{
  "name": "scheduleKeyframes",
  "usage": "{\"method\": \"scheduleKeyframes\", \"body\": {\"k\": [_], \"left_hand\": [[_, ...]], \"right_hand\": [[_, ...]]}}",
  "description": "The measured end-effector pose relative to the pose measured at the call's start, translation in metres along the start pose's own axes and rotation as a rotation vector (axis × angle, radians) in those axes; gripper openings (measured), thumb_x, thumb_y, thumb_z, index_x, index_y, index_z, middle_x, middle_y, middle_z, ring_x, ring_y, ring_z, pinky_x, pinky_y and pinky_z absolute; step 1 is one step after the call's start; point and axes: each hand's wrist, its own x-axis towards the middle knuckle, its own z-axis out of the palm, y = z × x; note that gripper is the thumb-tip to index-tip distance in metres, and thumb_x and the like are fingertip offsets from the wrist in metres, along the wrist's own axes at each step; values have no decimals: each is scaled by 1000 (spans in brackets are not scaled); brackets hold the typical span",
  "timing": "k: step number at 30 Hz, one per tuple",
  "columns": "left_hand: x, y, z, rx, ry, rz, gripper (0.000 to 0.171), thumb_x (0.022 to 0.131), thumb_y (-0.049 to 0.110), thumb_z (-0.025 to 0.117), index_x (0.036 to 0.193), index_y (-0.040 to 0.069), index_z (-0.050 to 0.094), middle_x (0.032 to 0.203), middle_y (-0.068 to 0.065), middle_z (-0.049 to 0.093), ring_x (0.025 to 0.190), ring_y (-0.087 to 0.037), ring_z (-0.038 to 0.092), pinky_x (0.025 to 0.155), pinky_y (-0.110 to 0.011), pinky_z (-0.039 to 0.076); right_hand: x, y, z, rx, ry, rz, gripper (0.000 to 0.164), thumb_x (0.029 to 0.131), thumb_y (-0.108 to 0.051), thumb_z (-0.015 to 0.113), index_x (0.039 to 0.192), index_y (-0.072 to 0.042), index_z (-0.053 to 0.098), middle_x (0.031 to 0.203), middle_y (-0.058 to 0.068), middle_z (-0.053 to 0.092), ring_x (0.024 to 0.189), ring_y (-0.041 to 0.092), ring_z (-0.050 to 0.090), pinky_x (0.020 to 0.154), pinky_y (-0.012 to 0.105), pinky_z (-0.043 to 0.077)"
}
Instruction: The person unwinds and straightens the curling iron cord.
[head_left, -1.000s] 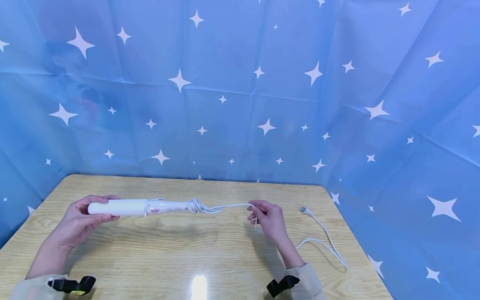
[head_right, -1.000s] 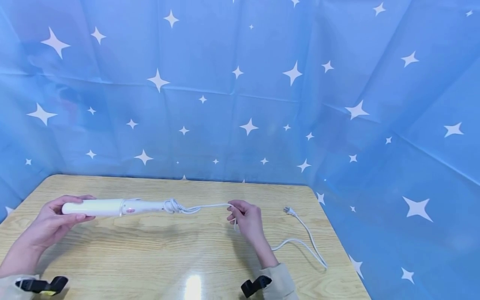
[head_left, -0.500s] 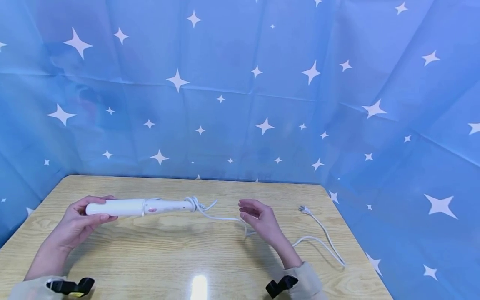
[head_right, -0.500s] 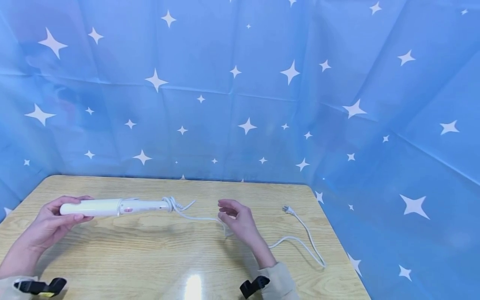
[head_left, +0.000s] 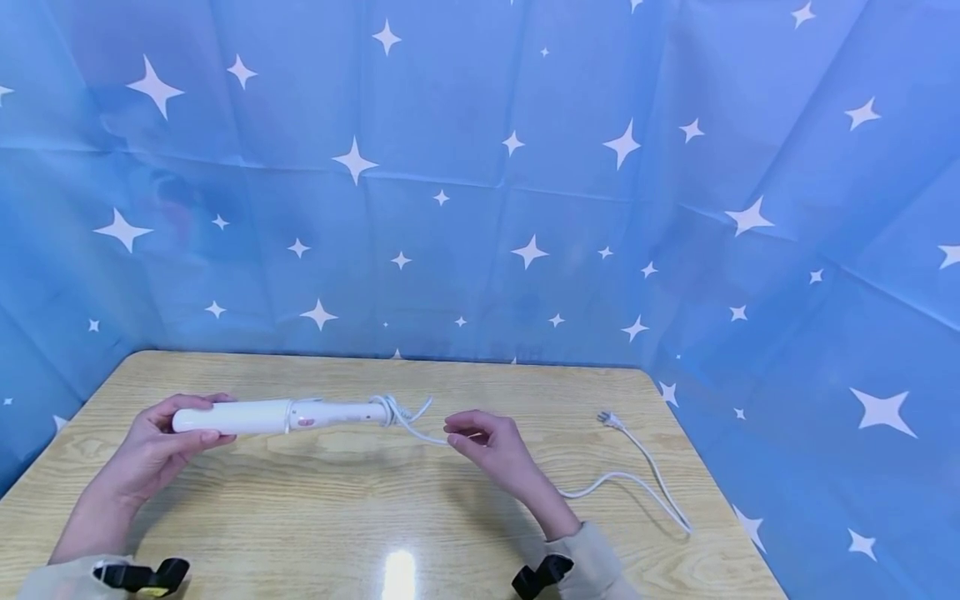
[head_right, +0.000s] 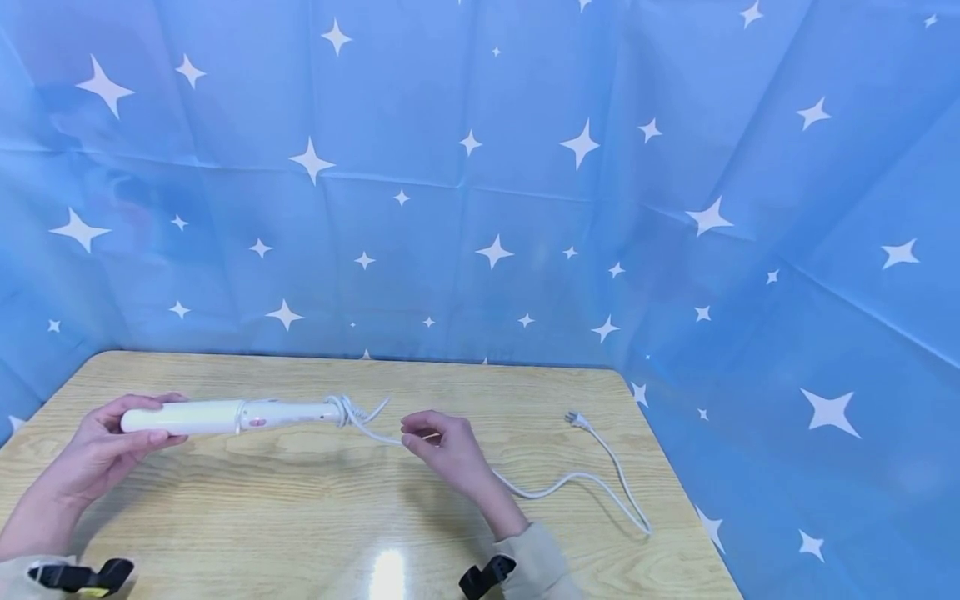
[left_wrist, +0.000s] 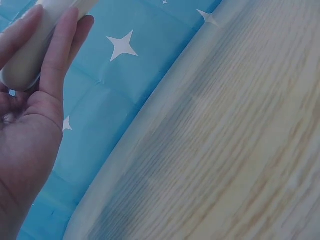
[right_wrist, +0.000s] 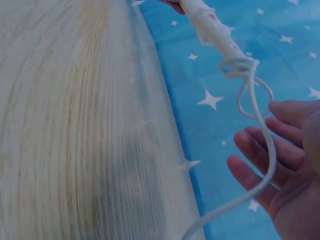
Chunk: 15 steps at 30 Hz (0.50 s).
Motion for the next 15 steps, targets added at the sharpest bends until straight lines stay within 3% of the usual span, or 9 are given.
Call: {"method": "scheduleKeyframes", "body": {"k": [9, 15], "left_hand": [[1, -1, 1, 52, 10, -22, 52, 91, -32, 43, 120, 0, 72, 130, -11, 67, 116, -22, 63, 89, -42, 63], [1, -1, 2, 62, 25, -34, 52, 90, -32, 44, 120, 1, 72, 129, -9, 67, 115, -21, 63, 88, -42, 63]], "right_hand": [[3, -8, 12, -8, -37, -40, 22, 94, -6, 75, 115, 1, 74, 107, 12, 75, 95, 28, 71, 84, 34, 63], [3, -10, 20, -1, -38, -13, 27, 90, -9, 80, 115, 0, 74, 104, 11, 75, 93, 25, 71, 79, 27, 63]]}}
